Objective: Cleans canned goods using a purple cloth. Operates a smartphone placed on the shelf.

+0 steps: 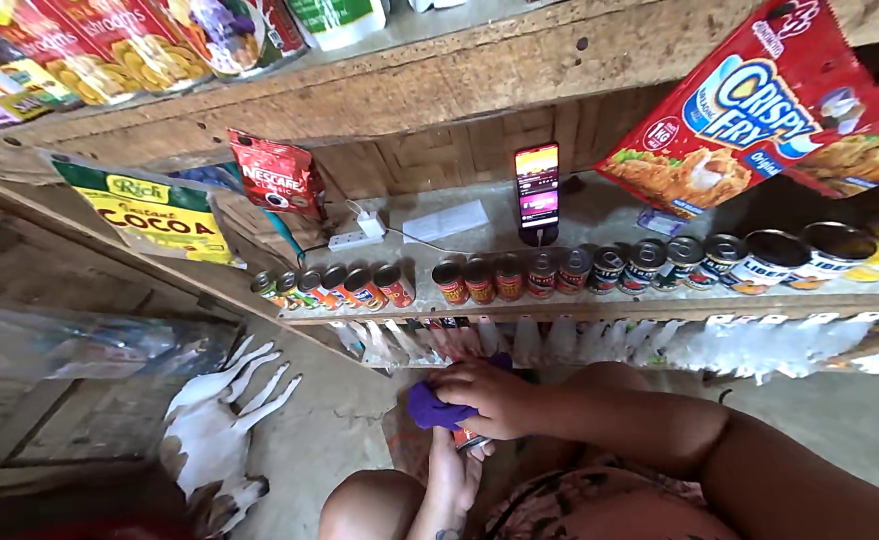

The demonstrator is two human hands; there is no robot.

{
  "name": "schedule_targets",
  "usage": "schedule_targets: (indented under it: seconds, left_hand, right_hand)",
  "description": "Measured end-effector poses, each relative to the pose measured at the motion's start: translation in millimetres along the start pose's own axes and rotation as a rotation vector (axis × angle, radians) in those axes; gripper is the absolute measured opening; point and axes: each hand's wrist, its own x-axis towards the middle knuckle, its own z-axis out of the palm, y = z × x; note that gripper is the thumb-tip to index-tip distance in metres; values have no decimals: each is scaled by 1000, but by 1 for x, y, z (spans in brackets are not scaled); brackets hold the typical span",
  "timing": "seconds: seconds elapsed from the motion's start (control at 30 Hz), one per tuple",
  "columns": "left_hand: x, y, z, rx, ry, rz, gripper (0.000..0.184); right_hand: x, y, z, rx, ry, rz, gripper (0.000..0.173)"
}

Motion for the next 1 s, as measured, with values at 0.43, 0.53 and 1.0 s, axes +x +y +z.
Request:
schedule_targets:
  seconds: [0.43, 0.53, 1.0]
  left_hand:
    - [0, -5, 10, 67, 64, 13, 50]
    - [6, -4, 14, 30, 115, 65, 41]
    - [18, -3, 15, 361, -108, 662, 83]
  right_hand:
    - [-14, -4, -8, -42, 23, 18, 29]
    - [-24, -4, 1, -50, 123, 7, 28]
    - [-37, -14, 9, 257, 481, 23, 39]
